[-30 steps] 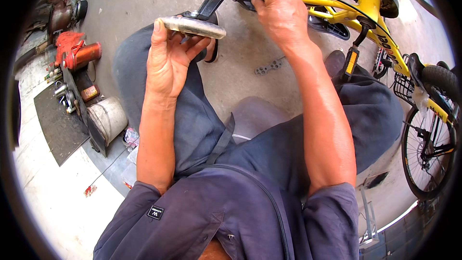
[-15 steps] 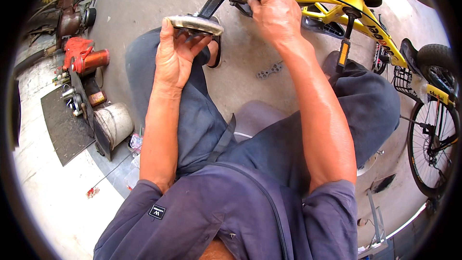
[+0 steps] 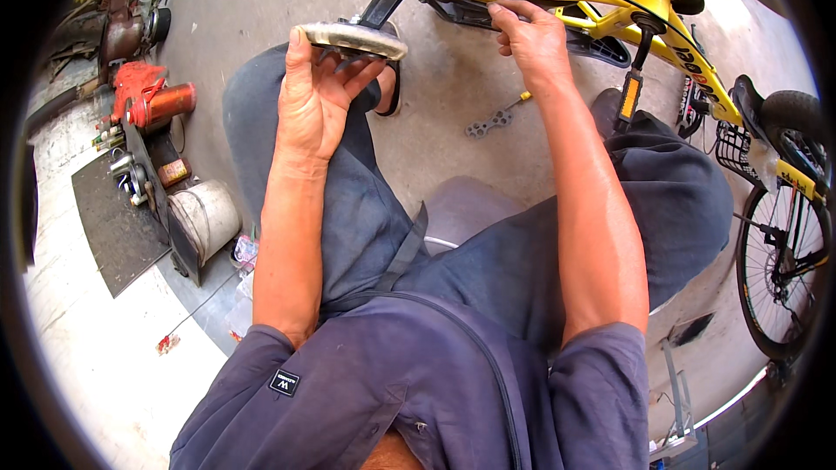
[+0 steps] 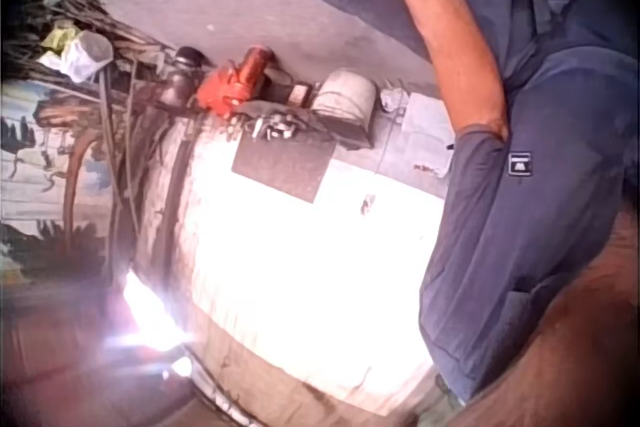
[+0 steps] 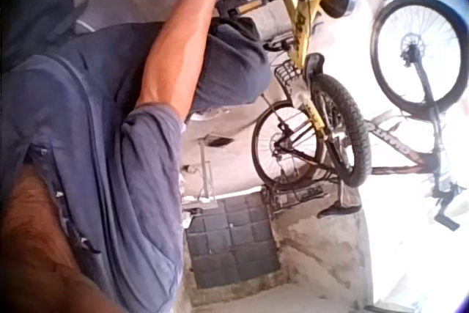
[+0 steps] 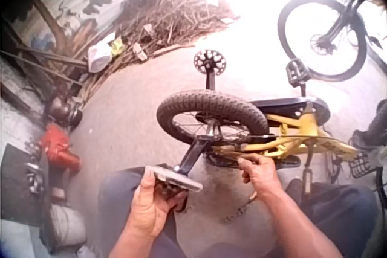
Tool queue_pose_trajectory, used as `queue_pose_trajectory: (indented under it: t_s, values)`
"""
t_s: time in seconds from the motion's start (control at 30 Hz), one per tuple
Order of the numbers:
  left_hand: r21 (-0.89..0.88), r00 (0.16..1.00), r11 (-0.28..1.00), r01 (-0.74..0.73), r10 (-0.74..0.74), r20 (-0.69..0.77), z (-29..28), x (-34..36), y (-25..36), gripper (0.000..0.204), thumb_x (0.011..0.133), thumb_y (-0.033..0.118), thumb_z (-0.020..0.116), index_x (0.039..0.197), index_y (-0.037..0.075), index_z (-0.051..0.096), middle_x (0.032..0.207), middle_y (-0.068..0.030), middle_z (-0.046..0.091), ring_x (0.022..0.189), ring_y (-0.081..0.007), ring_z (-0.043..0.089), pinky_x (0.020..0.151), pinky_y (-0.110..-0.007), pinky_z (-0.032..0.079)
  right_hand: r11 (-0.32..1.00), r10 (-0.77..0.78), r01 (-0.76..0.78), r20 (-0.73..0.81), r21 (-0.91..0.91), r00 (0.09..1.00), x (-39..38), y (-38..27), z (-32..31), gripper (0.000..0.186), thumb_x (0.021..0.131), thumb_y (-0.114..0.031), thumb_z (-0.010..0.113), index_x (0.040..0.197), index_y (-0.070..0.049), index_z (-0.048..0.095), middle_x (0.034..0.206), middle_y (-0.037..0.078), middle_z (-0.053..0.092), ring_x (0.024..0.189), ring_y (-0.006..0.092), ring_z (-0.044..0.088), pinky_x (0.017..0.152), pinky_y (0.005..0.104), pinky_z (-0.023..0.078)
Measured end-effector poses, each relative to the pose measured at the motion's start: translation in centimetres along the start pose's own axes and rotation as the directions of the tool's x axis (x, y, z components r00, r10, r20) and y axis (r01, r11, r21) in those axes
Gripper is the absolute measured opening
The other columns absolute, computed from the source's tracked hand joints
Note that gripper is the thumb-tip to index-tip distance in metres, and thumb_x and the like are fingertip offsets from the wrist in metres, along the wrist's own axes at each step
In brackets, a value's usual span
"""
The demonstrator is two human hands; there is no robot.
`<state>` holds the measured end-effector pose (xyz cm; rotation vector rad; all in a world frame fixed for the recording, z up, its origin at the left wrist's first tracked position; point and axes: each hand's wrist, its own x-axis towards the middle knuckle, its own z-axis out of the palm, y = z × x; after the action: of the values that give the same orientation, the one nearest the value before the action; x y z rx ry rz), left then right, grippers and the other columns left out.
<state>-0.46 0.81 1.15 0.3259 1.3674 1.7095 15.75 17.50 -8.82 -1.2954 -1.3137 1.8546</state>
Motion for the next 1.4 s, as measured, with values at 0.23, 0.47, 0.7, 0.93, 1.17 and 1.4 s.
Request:
queue_pose_trajectory:
  t_s: [0.23,0.47,0.7,0.93,1.17,1.4]
  values:
    - [0.006,1.000,1.000,0.017,-0.017,0.001,0.1,0.0,0.5,0.055,0.093,0.052,0.054,0.111,0.000,0.055,0.104,-0.0127,0.059,0.095,-0.0244,0.061,0.089,-0.040,0.051,0.998,0.046,-0.043,0.059,-0.044,0.997,0.7,0.6,-0.1,0.028,0.086,-0.021,0.070,0.106,-0.001,0.069,0.081,0.002,0.063,0.066,0.0070,0.053,0.058,0.0224,0.048]
    - [-0.011,1.000,1.000,0.024,-0.024,0.002,0.1,-0.1,0.5,0.054,0.093,0.050,0.054,0.111,0.000,0.055,0.103,-0.0119,0.058,0.095,-0.0238,0.061,0.089,-0.040,0.051,0.999,0.031,-0.028,0.062,-0.042,0.998,1.1,1.2,-0.1,0.029,0.087,-0.022,0.069,0.107,-0.002,0.068,0.084,0.002,0.064,0.067,0.0073,0.054,0.060,0.0224,0.048]
    - [-0.013,1.000,1.000,0.025,-0.025,0.002,0.0,-0.1,0.6,0.054,0.093,0.051,0.054,0.111,-0.001,0.055,0.104,-0.0117,0.057,0.097,-0.0238,0.061,0.089,-0.040,0.052,0.995,0.039,-0.031,0.074,-0.099,0.997,2.1,2.9,-0.1,0.033,0.085,-0.025,0.070,0.105,0.001,0.068,0.084,0.004,0.064,0.070,0.0107,0.056,0.058,0.0251,0.048]
    - [0.001,1.000,1.000,0.026,-0.026,0.008,0.0,0.0,0.7,0.056,0.093,0.052,0.054,0.112,-0.001,0.055,0.104,-0.0116,0.057,0.097,-0.0243,0.061,0.089,-0.040,0.052,0.989,0.043,-0.030,0.092,-0.145,0.995,2.9,3.5,0.4,0.033,0.088,-0.024,0.068,0.109,0.002,0.066,0.082,0.003,0.062,0.067,0.0097,0.055,0.060,0.0240,0.050]
    - [-0.004,1.000,1.000,0.016,-0.016,0.022,-0.1,0.0,0.7,0.053,0.094,0.050,0.052,0.111,0.000,0.056,0.103,-0.0118,0.058,0.096,-0.0243,0.061,0.089,-0.040,0.052,0.930,0.034,-0.019,0.034,-0.366,0.999,2.1,1.4,0.8,0.037,0.087,-0.030,0.067,0.110,-0.001,0.068,0.072,0.000,0.058,0.062,0.0078,0.053,0.059,0.0227,0.049]
    - [0.026,0.998,0.999,0.018,-0.020,0.061,-0.6,0.1,0.4,0.058,0.093,0.053,0.052,0.116,0.000,0.050,0.115,-0.0167,0.053,0.102,-0.0305,0.059,0.095,-0.047,0.049,0.723,-0.172,0.177,0.074,-0.668,0.982,0.8,-1.0,1.5,0.036,0.083,-0.039,0.064,0.097,-0.006,0.072,0.084,0.017,0.069,0.084,0.0343,0.065,0.077,0.0387,0.049]
